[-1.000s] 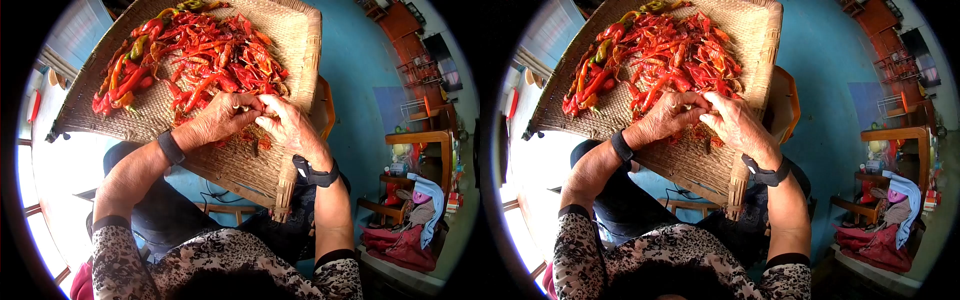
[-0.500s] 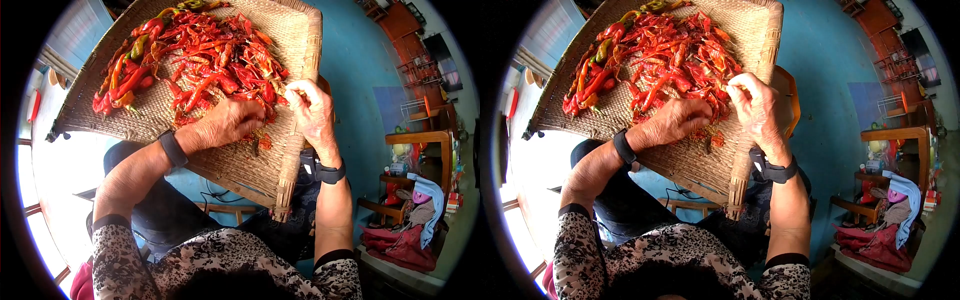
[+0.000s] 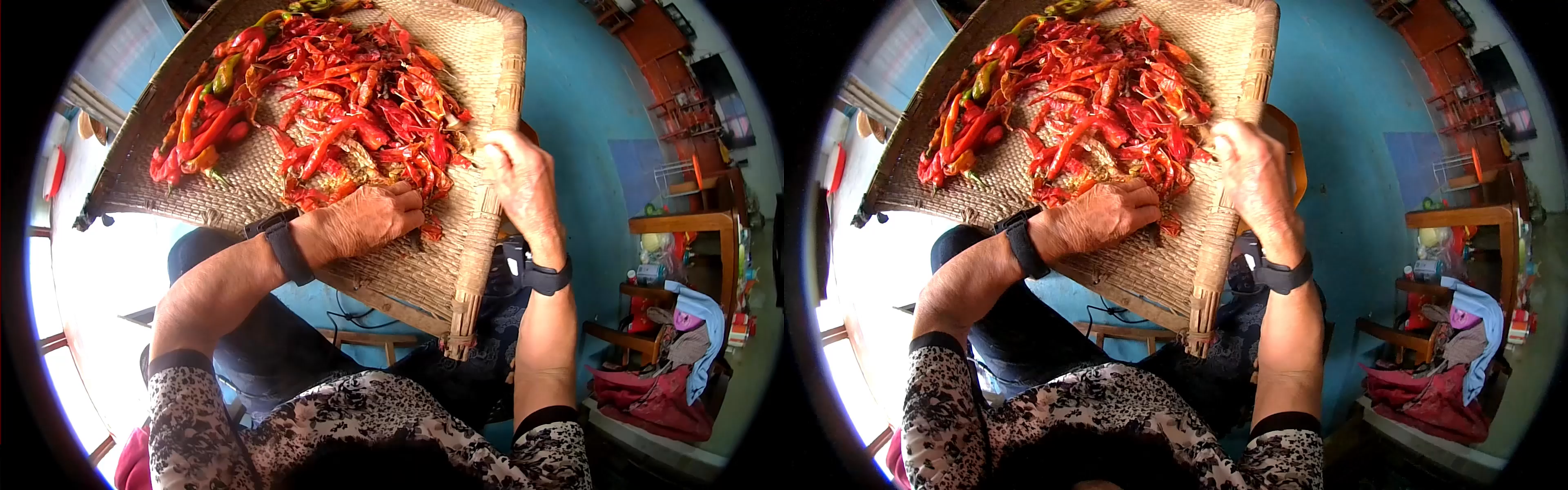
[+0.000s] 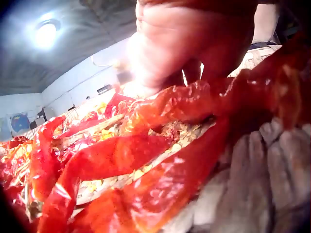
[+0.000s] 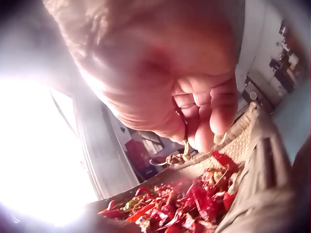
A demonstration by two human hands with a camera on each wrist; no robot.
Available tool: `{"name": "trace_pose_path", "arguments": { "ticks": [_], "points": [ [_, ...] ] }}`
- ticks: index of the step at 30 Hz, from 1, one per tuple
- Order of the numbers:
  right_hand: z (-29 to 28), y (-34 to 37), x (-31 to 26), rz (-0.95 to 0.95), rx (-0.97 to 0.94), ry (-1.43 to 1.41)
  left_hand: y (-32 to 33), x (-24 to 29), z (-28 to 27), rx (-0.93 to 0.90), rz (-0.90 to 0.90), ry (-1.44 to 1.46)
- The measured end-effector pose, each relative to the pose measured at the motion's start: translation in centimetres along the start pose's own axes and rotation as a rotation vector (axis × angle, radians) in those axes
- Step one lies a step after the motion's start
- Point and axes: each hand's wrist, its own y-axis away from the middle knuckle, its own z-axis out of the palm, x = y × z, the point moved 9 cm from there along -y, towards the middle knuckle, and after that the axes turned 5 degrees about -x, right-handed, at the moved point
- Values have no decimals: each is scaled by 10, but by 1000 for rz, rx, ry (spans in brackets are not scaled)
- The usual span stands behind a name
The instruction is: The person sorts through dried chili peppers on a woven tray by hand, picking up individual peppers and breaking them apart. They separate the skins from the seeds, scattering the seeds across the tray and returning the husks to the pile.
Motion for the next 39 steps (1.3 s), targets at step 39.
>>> {"name": "trace_pose_path", "arguments": {
  "ticks": [39],
  "points": [
    [64, -2, -15, 137, -348, -519, 11, -68, -18, 178, -536, 1071]
  ]
}}
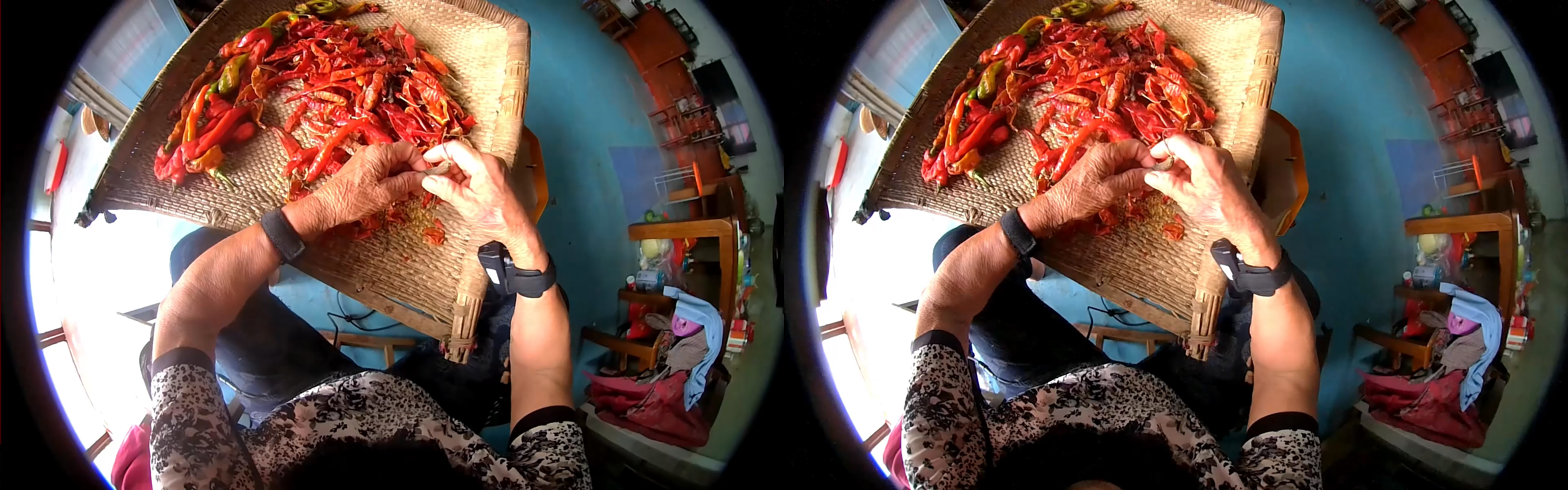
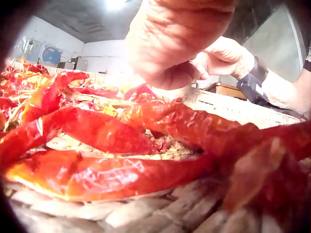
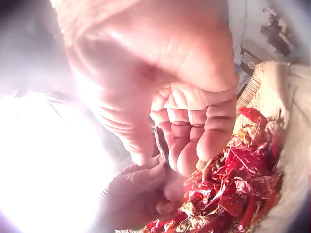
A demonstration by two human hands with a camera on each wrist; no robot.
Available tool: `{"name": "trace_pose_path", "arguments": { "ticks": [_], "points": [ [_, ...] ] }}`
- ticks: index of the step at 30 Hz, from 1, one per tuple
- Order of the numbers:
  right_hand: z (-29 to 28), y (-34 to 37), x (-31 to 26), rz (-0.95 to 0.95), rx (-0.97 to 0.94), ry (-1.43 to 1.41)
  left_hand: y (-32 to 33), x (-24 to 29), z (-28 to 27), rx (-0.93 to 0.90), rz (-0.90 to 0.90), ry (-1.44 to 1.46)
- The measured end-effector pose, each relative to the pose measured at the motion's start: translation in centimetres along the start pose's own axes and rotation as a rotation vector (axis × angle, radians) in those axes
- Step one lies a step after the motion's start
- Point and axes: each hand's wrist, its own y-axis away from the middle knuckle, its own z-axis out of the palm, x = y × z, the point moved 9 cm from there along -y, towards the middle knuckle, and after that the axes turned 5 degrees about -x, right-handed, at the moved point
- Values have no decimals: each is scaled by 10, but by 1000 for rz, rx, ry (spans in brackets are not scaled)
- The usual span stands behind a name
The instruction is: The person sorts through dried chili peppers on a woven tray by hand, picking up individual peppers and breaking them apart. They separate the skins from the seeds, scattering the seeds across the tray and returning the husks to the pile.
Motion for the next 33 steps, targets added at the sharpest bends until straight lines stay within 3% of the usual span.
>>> {"name": "trace_pose_path", "arguments": {
  "ticks": [3, 6, 10, 12, 14, 16, 18, 21, 24, 26, 27, 29, 30, 33],
  "points": [
    [-3, -5, -17, -90, 50, 87, 0, 5, -2, 86, 110, 98],
    [-17, -6, -14, -131, 162, 123, 4, 5, -16, 114, 3, -22],
    [-71, 10, -10, -103, 447, 365, 23, 34, -57, 367, 164, -899],
    [-97, 24, -2, -75, 557, 491, 32, 29, -71, 459, 177, -1082],
    [-116, 36, 13, 15, 601, 612, 37, 21, -77, 442, 180, -1102],
    [-125, 47, 21, 13, 609, 825, 35, 1, -79, 323, -11, -1127],
    [-126, 56, 33, 168, 565, 1031, 39, -1, -76, 373, 47, -1131],
    [-119, 49, 43, 136, 492, 774, 35, -3, -71, 338, 52, -1194],
    [-90, 32, 14, -54, 425, 619, 28, -12, -75, 311, -75, -1157],
    [-67, 20, -7, -164, 354, 501, 24, -10, -77, 354, 127, -844],
    [-56, 13, -9, -124, 290, 411, 24, 2, -74, 348, 127, -847],
    [-34, 4, -12, -62, 161, 254, 19, 10, -59, 179, -42, -262],
    [-23, 0, -12, -43, 94, 188, 17, 8, -56, 178, -45, -261],
    [9, -10, -6, -11, -81, 163, 14, 13, -41, 78, 247, 304]
  ]
}}
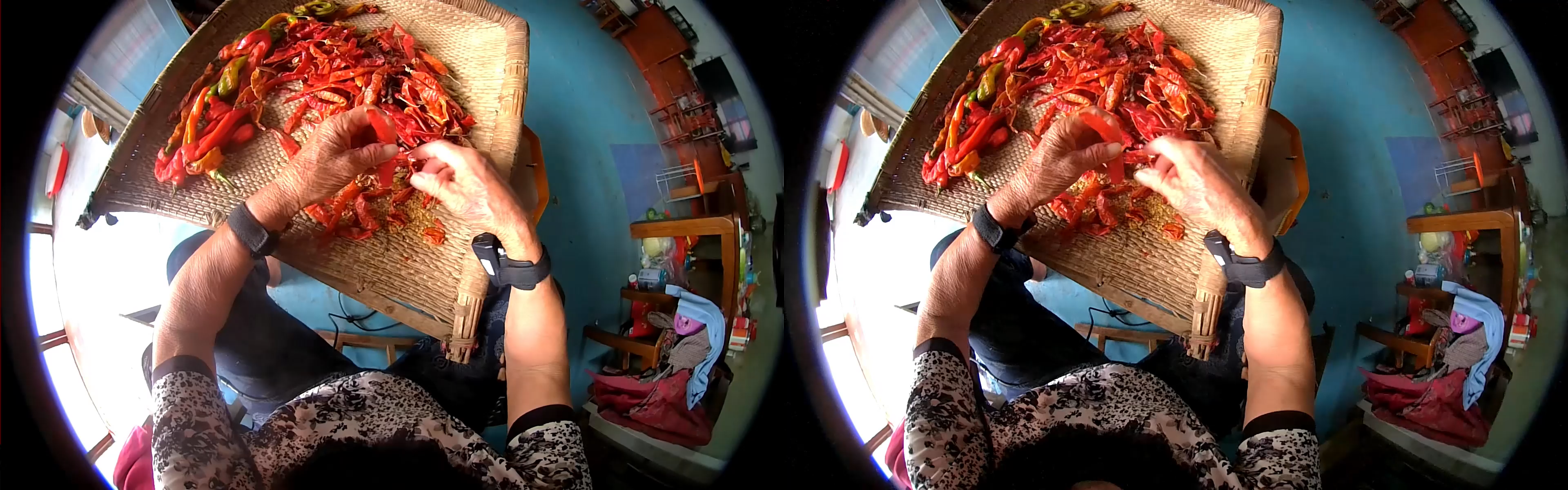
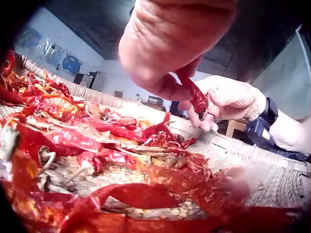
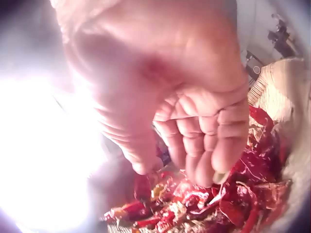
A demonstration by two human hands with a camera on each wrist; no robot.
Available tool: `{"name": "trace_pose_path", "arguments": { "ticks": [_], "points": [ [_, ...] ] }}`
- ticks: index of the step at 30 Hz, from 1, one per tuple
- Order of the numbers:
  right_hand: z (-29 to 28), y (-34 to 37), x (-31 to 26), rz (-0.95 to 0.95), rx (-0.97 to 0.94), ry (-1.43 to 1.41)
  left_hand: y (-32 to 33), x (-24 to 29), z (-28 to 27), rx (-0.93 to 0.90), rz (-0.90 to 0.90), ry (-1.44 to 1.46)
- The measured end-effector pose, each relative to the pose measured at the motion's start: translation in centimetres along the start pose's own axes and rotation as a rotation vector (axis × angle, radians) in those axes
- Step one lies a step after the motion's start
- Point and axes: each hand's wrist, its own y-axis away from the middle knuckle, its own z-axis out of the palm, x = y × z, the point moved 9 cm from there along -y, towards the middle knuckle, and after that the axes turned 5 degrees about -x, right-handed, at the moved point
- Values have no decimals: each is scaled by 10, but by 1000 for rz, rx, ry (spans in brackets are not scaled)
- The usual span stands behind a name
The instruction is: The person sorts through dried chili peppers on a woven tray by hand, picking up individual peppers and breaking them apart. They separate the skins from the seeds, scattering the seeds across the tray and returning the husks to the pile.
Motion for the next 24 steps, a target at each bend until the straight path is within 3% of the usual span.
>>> {"name": "trace_pose_path", "arguments": {
  "ticks": [3, 9, 11, 12, 13, 15, 18, 19, 21, 22, 24],
  "points": [
    [17, -6, -10, -11, -136, -17, -1, 3, -1, 65, 20, -23],
    [10, -6, -10, -57, 33, -144, -4, 4, 12, 44, -16, 5],
    [-14, -3, 1, 2, 146, 81, -3, -1, 5, 86, -73, -65],
    [-28, 2, 7, -35, 261, 57, -2, 10, 1, 44, -91, -480],
    [-44, 6, 14, -20, 340, 35, 0, 6, -3, 42, -88, -481],
    [-80, 22, 19, 47, 548, 176, 3, 13, 3, 27, 148, -1099],
    [-116, 44, 45, 154, 674, 221, 6, -10, 5, -61, 112, -1292],
    [-123, 50, 51, 208, 652, 353, 6, -15, 10, -115, 123, -1441],
    [-128, 60, 59, 304, 614, 492, 8, -20, 13, -164, 74, -1467],
    [-127, 66, 70, 500, 499, 518, 8, -17, 13, -151, 111, -1446],
    [-122, 72, 72, 476, 505, 587, 9, -13, 17, -140, 150, -1421]
  ]
}}
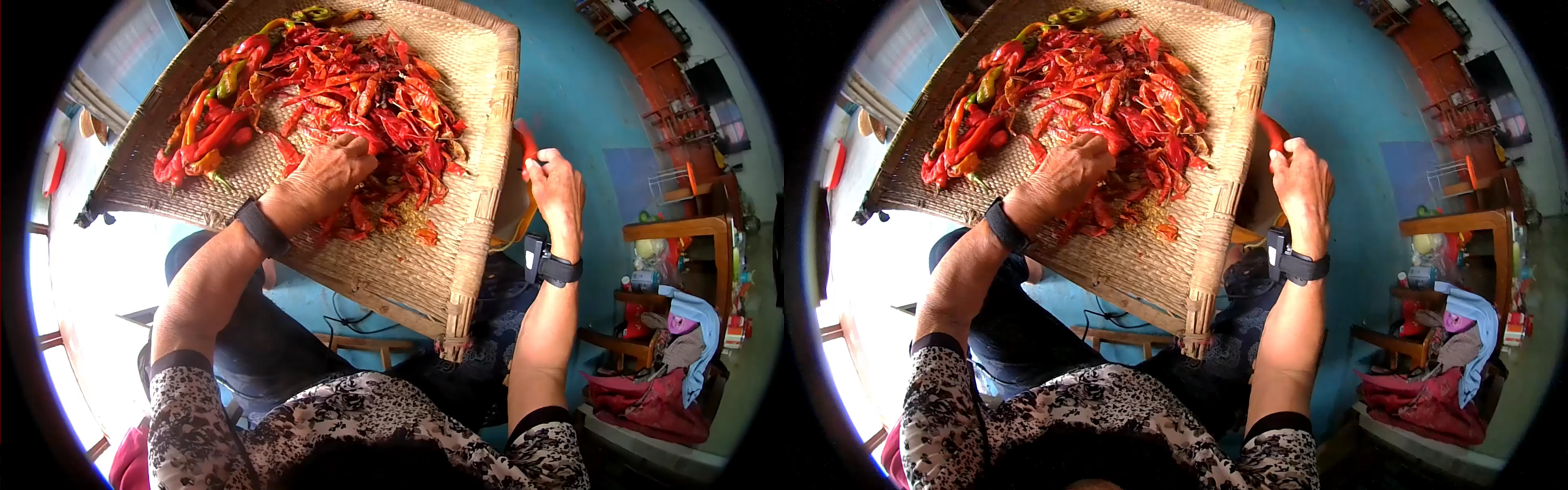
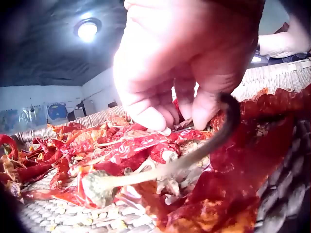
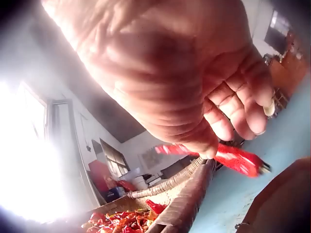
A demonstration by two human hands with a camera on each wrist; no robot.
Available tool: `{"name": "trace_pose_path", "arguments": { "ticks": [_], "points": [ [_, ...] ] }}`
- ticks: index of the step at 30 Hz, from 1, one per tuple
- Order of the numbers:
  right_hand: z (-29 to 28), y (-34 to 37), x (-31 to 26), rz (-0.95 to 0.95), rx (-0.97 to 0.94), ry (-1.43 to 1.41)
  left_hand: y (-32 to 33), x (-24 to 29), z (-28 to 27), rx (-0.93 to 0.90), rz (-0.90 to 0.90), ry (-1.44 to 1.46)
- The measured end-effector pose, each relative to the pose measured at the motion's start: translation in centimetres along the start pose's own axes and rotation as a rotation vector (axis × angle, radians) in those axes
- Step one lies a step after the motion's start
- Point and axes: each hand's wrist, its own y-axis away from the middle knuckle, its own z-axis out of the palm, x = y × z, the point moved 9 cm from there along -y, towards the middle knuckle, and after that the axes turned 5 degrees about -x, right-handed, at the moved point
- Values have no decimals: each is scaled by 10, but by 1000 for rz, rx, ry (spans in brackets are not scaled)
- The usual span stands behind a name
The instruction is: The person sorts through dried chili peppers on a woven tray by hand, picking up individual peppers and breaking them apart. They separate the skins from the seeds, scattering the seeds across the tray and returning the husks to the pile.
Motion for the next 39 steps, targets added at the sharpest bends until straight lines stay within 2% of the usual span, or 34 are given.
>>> {"name": "trace_pose_path", "arguments": {
  "ticks": [2, 3, 5, 7, 9, 10, 12, 13, 15, 17, 19, 21, 23, 25, 26, 27, 28, 29, 30, 31, 32, 33, 35, 37, 39],
  "points": [
    [1, 2, -4, -58, 26, 33, -1, 0, -6, 28, -33, -9],
    [-1, 2, -13, -135, 66, -59, -3, 1, -10, 27, -30, -10],
    [2, 1, -35, -261, 57, -267, -5, -7, -29, 135, -112, 177],
    [9, 8, -71, -439, 7, -352, -7, -13, -42, 170, -148, 284],
    [35, 14, -97, -416, -250, -534, -4, -28, -46, 196, -281, 771],
    [40, 22, -115, -440, -312, -539, -5, -28, -44, 195, -286, 770],
    [51, 35, -143, -469, -473, -565, -8, -26, -36, 244, -216, 1187],
    [54, 38, -151, -526, -451, -613, -7, -25, -34, 273, -176, 1395],
    [65, 39, -156, -556, -496, -544, -6, -19, -33, 195, -205, 1383],
    [64, 37, -157, -538, -480, -542, -6, -18, -27, 145, -156, 1376],
    [61, 36, -157, -518, -459, -535, -3, -17, -28, 151, -159, 1384],
    [56, 32, -151, -421, -436, -667, -3, -17, -27, 149, -159, 1393],
    [57, 34, -150, -407, -499, -658, -3, -14, -20, 94, -139, 1459],
    [68, 42, -153, -502, -595, -497, -5, -6, -22, 86, -134, 1448],
    [60, 44, -155, -593, -507, -509, -6, -3, -20, 65, -139, 1462],
    [58, 43, -154, -592, -506, -511, -7, -2, -19, 45, -146, 1477],
    [54, 36, -142, -479, -456, -462, -6, -7, -18, 35, -141, 1413],
    [50, 30, -127, -367, -405, -412, -3, -16, -26, 68, -182, 1182],
    [38, 23, -114, -399, -221, -483, 1, -23, -41, 79, -235, 823],
    [19, 18, -103, -365, -103, -352, 6, -31, -54, 89, -282, 463],
    [9, 10, -85, -329, 11, -311, 13, -43, -53, 148, -250, 217],
    [-3, 6, -71, -323, 126, -324, 17, -47, -56, 80, -278, 77],
    [-8, -2, -39, -203, 145, -66, 29, -68, -39, -79, -324, 12],
    [-5, -3, -20, -77, 16, 117, 38, -70, -32, -34, -266, -38],
    [-1, 0, -8, -10, -41, 218, 42, -77, -16, -124, -275, -102]
  ]
}}
